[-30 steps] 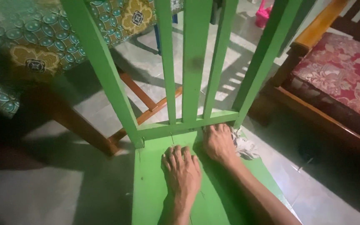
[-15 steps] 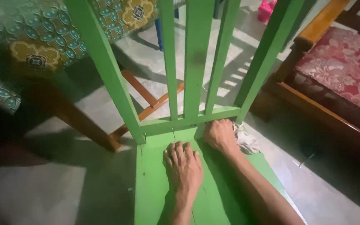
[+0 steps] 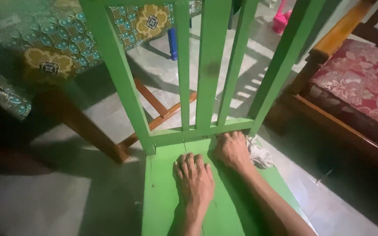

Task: Cleaning a green wooden chair with a white cloth.

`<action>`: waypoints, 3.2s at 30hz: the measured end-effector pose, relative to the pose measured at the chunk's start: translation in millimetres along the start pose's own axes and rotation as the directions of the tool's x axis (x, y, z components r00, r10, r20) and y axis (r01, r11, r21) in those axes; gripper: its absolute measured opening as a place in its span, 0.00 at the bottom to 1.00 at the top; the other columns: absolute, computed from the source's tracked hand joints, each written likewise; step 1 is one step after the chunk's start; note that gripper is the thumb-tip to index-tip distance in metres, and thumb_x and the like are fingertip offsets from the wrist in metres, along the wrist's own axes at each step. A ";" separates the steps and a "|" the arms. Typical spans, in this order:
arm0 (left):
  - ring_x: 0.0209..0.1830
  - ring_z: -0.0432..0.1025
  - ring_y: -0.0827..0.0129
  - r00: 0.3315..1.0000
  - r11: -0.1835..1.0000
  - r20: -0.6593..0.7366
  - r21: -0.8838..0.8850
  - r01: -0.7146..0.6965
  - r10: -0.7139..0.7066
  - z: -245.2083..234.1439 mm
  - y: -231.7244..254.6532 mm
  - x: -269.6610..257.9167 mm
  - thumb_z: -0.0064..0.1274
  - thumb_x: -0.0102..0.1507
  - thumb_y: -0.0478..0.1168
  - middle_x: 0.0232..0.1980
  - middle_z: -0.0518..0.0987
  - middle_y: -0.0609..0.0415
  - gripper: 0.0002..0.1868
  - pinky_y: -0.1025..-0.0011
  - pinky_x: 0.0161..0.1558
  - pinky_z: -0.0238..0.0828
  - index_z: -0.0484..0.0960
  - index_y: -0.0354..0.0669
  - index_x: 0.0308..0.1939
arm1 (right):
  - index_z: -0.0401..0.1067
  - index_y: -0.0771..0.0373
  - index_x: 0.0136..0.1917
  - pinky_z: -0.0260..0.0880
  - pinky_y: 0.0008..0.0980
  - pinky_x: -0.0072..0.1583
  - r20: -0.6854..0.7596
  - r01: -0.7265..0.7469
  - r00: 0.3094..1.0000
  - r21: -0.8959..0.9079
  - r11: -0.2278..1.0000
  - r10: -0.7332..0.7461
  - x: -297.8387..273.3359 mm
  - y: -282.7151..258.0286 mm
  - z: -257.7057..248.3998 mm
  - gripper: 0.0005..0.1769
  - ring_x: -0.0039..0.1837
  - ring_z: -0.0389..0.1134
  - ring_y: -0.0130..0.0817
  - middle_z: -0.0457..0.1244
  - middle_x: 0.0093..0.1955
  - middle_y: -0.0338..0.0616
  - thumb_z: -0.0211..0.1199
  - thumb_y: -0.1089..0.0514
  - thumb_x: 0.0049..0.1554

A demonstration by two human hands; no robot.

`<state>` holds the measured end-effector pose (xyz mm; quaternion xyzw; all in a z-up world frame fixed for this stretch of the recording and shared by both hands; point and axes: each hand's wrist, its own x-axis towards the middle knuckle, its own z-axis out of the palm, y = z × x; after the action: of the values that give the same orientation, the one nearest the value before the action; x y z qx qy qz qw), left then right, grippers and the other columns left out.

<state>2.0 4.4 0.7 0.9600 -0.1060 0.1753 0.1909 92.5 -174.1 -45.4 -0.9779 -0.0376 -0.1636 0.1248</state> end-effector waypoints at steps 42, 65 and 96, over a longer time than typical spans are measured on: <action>0.69 0.60 0.45 0.999 0.999 0.000 -0.003 0.034 -0.034 0.4 1.4 -1.5 0.51 0.64 0.46 0.62 0.72 0.40 0.21 0.40 0.69 0.49 0.76 0.37 0.57 | 0.74 0.64 0.57 0.62 0.52 0.67 -0.121 0.113 0.988 0.108 0.988 -0.100 -47.6 -47.8 -54.1 0.23 0.66 0.65 0.58 0.65 0.63 0.62 0.64 0.54 0.49; 0.69 0.61 0.47 1.000 0.999 -0.020 -0.045 0.017 -0.018 3.6 -3.1 -1.4 0.53 0.62 0.46 0.62 0.72 0.42 0.22 0.43 0.70 0.49 0.77 0.40 0.58 | 0.71 0.63 0.57 0.77 0.42 0.53 0.505 0.175 0.681 0.590 -0.788 0.529 -10.8 29.8 31.4 0.14 0.50 0.72 0.40 0.69 0.52 0.48 0.52 0.52 0.68; 0.72 0.55 0.43 0.995 0.996 0.092 -0.070 0.054 -0.047 -3.1 -3.1 0.3 0.61 0.51 0.42 0.64 0.67 0.40 0.31 0.43 0.73 0.42 0.74 0.34 0.57 | 0.70 0.64 0.57 0.73 0.42 0.55 0.524 -0.205 0.762 0.753 -0.626 0.381 -15.3 -47.1 -2.9 0.14 0.50 0.71 0.39 0.68 0.51 0.47 0.48 0.55 0.66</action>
<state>2.1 8.4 2.5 0.9618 -0.0963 0.1231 0.2249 71.7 -129.8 -36.9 -0.3199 0.1872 -0.0479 0.9276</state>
